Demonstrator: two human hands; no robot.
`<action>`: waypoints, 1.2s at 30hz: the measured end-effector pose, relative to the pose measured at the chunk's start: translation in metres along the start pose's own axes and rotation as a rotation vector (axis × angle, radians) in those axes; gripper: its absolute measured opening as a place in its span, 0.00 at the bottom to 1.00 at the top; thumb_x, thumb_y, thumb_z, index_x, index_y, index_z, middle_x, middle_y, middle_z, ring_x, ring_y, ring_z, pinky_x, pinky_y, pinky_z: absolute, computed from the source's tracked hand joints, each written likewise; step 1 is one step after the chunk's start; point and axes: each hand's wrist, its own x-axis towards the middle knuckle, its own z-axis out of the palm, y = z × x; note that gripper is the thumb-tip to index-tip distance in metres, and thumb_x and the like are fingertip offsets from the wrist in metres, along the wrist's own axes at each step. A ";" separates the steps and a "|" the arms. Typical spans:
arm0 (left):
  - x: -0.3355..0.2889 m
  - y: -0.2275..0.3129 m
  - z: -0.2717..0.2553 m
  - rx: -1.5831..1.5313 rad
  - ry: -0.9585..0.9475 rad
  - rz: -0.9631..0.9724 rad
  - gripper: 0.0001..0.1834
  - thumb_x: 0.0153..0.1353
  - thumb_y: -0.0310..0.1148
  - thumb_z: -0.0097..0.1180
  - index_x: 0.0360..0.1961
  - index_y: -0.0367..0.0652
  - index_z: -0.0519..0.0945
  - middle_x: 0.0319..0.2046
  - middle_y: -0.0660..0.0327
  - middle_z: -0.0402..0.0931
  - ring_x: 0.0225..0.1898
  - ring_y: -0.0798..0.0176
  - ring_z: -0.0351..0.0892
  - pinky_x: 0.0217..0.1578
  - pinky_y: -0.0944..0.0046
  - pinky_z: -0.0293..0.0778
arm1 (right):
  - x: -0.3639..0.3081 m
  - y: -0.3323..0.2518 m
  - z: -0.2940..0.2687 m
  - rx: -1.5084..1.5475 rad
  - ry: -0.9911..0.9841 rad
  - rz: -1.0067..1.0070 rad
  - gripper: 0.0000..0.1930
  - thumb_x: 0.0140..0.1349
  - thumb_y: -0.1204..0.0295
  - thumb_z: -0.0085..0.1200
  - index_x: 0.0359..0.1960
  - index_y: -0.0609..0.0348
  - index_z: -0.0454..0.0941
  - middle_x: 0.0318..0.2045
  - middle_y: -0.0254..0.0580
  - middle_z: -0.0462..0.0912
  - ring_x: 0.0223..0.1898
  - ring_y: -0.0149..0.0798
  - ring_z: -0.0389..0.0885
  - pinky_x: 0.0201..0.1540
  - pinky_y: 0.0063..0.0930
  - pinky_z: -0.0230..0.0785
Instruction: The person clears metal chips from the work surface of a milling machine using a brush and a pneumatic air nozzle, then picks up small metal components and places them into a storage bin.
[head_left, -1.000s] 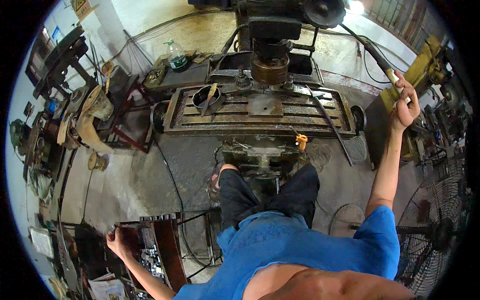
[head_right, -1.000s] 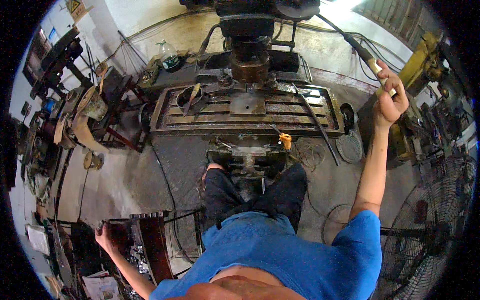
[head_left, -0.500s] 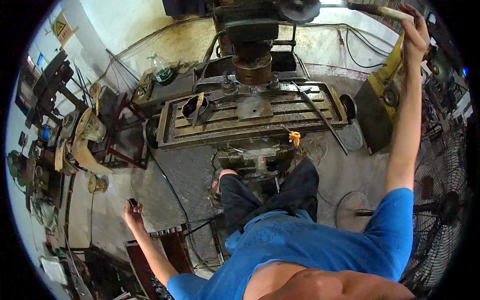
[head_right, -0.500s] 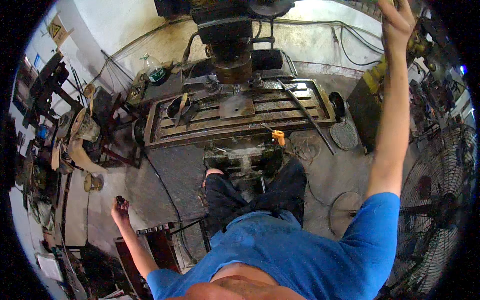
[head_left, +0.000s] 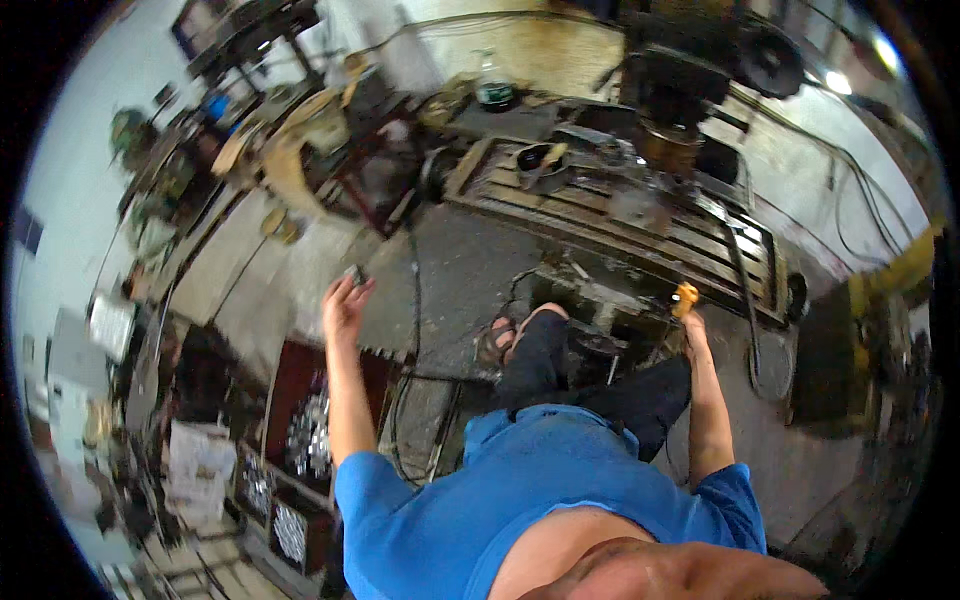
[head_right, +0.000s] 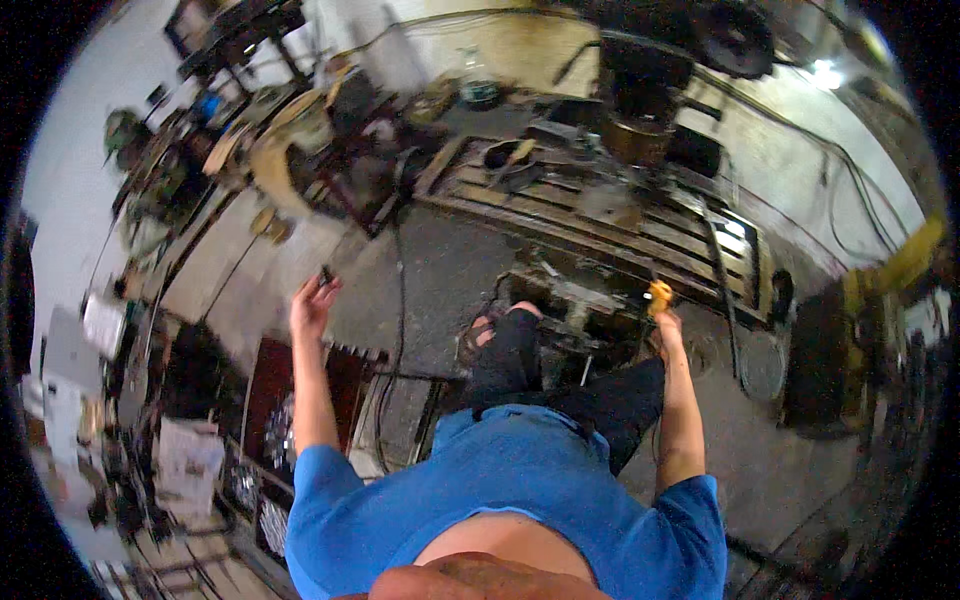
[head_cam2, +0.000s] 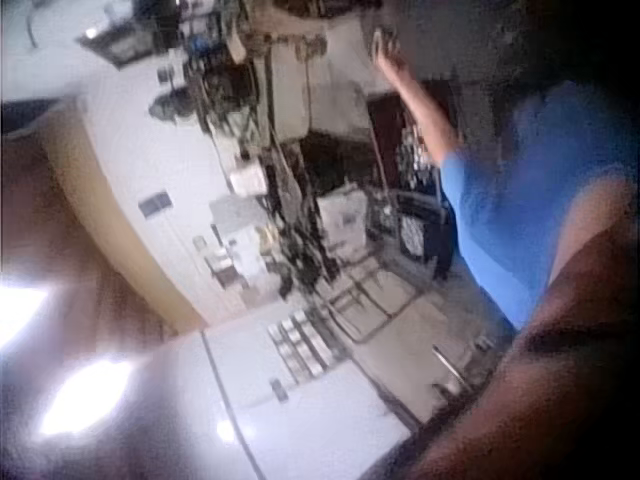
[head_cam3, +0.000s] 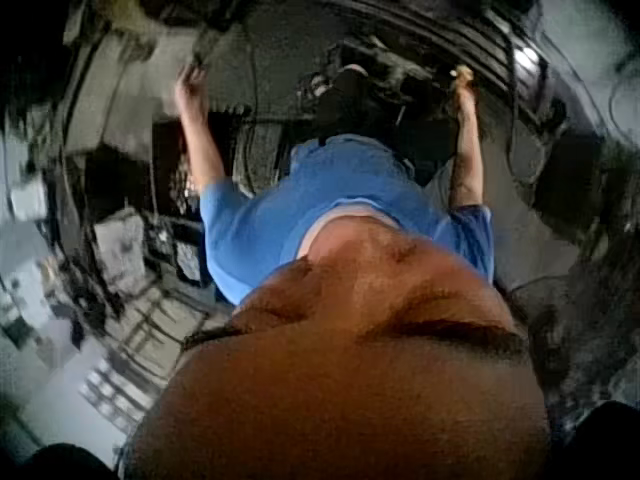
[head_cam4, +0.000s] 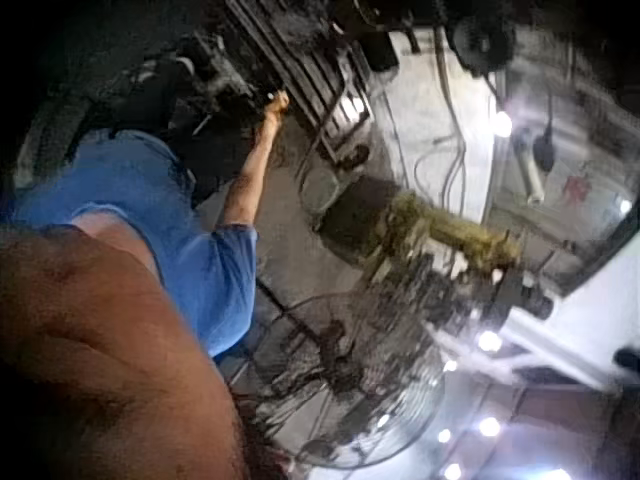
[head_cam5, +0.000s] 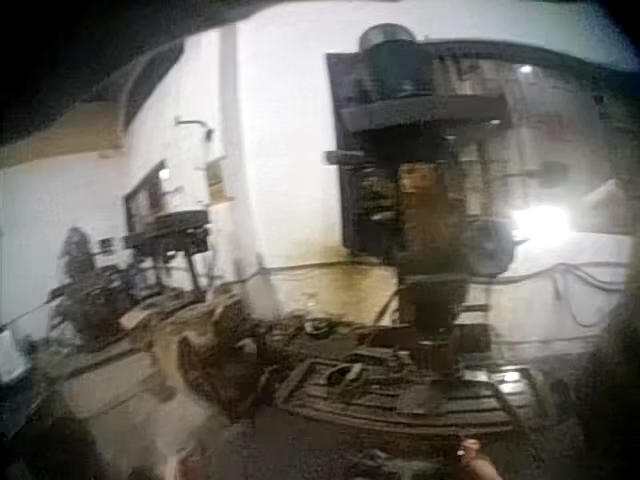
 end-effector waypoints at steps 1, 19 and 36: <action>0.001 -0.004 0.022 -0.022 -0.016 0.008 0.11 0.54 0.23 0.50 0.38 0.29 0.68 0.36 0.48 0.73 0.40 0.41 0.75 0.43 0.46 0.71 | 0.018 0.034 -0.012 -0.034 0.156 -0.151 0.12 0.48 0.70 0.50 0.34 0.61 0.74 0.21 0.31 0.72 0.20 0.26 0.69 0.25 0.21 0.63; -0.030 -0.105 0.036 -0.094 0.129 -0.233 0.09 0.56 0.34 0.50 0.32 0.39 0.70 0.23 0.55 0.73 0.27 0.54 0.74 0.35 0.53 0.73 | -0.176 -0.197 0.234 -1.198 -0.776 -0.717 0.19 0.33 0.63 0.52 0.29 0.61 0.74 0.24 0.54 0.78 0.28 0.56 0.77 0.33 0.42 0.71; -0.028 -0.145 0.012 -0.078 0.195 -0.484 0.16 0.52 0.44 0.56 0.35 0.45 0.70 0.24 0.58 0.72 0.17 0.60 0.71 0.21 0.63 0.69 | -0.187 -0.197 0.240 -1.199 -0.902 -0.433 0.17 0.32 0.62 0.52 0.21 0.63 0.79 0.21 0.56 0.78 0.27 0.53 0.78 0.33 0.38 0.71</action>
